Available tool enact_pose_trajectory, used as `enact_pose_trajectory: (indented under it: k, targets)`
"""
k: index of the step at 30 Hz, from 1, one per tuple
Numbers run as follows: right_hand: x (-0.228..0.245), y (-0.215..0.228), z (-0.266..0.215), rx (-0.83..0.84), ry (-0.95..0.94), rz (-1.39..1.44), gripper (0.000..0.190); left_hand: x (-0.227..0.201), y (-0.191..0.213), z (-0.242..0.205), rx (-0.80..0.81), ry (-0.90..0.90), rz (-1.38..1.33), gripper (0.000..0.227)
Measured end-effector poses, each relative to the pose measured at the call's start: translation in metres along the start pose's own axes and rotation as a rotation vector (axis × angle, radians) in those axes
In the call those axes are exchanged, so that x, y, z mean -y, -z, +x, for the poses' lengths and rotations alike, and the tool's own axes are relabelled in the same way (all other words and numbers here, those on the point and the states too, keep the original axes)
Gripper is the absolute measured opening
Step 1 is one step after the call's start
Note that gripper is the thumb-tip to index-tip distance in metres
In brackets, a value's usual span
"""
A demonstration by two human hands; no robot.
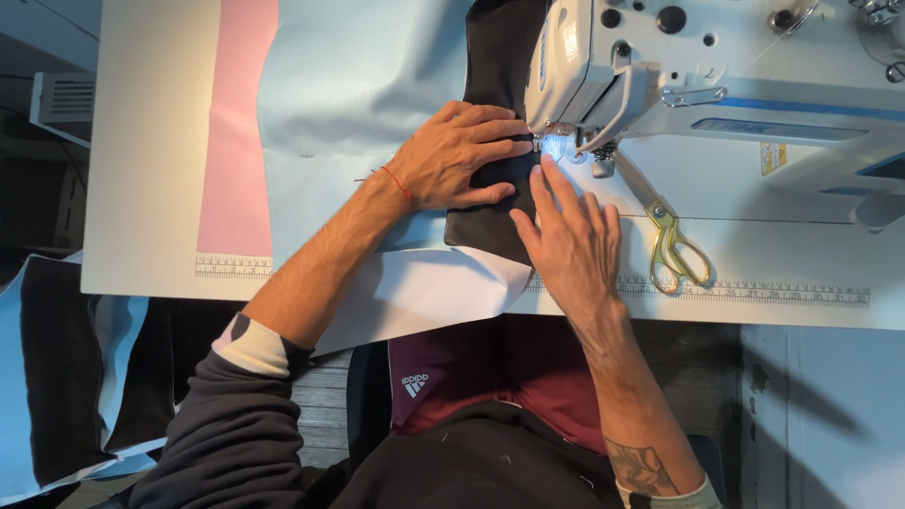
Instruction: Sewing pieces of blue and black fabric together using an industrial sewing machine.
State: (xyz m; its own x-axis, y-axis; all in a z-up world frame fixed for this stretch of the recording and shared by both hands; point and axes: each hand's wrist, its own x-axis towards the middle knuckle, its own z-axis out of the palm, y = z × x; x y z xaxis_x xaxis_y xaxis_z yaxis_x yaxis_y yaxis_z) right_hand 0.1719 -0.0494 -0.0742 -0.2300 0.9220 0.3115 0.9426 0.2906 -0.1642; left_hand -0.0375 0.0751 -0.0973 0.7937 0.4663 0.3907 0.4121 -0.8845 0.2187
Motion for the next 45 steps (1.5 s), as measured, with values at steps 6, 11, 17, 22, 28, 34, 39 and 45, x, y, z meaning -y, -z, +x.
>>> enact_pose_trajectory:
  k: [6,11,17,22,28,34,39,45]
  targets:
    - [-0.001,0.002,0.003,-0.018,-0.017,-0.004,0.055,0.009,-0.004,0.003,-0.006,-0.009,0.032,0.054]
    - [-0.002,0.001,0.007,0.0,-0.042,-0.031,0.056,0.012,-0.003,0.006,-0.017,-0.014,0.043,0.054]
    - [-0.003,-0.007,0.01,-0.004,-0.051,-0.101,0.057,0.016,0.0,0.01,-0.013,-0.01,0.06,0.051]
    - [0.0,-0.008,0.014,0.017,-0.107,-0.098,0.057,0.019,0.001,0.012,-0.018,-0.008,0.067,0.049]
    - [-0.009,-0.003,0.0,-0.107,-0.09,0.157,0.067,0.022,0.002,0.014,-0.052,-0.027,0.069,0.047]
    - [-0.002,0.01,-0.019,-0.096,-0.148,0.398,0.053,0.02,0.005,0.016,-0.036,-0.02,0.071,0.046]
    - [0.003,0.009,-0.043,-0.061,-0.106,0.452,0.038,0.014,0.012,0.021,-0.001,-0.005,0.105,0.044]
    - [0.006,0.031,-0.055,-0.02,0.022,0.403,0.04,-0.011,0.011,0.024,0.024,0.077,0.237,0.047]
